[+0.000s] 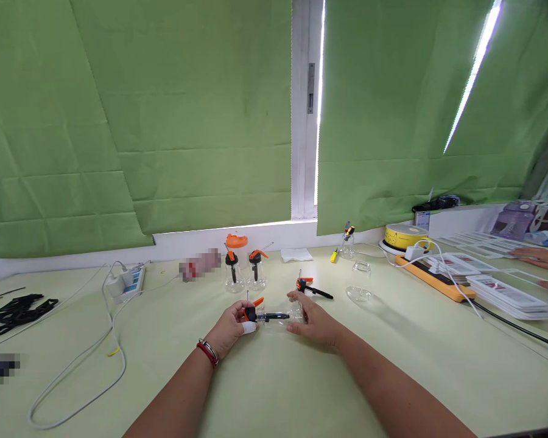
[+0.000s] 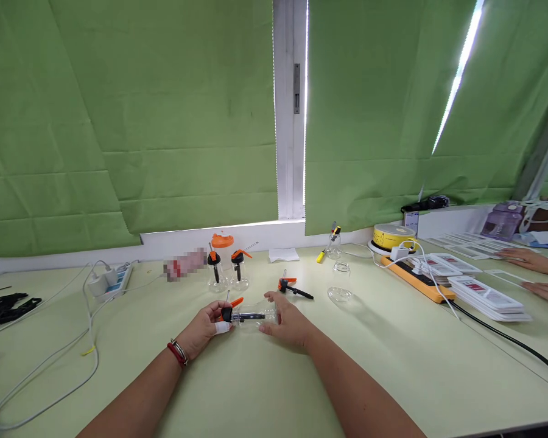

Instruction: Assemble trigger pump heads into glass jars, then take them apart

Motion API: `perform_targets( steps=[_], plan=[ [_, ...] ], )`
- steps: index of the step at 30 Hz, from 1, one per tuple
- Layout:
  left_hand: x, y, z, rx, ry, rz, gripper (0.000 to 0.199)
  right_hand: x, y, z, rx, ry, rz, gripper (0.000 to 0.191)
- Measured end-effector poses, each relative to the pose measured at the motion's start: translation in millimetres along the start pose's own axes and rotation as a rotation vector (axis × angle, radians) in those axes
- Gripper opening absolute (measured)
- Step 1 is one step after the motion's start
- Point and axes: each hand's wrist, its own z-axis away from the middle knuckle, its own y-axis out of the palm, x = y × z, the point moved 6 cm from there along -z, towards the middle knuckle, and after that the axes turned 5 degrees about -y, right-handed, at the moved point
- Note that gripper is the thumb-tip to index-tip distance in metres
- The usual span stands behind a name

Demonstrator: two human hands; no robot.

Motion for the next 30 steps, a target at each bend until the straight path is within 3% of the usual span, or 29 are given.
perform_targets(
  steps=[30],
  plan=[
    [-7.5, 10.6, 5.4, 0.035, -0.062, 0.097, 0.037, -1.2, 3.1, 1.3, -0.031, -0.07, 0.035, 0.073]
  ],
)
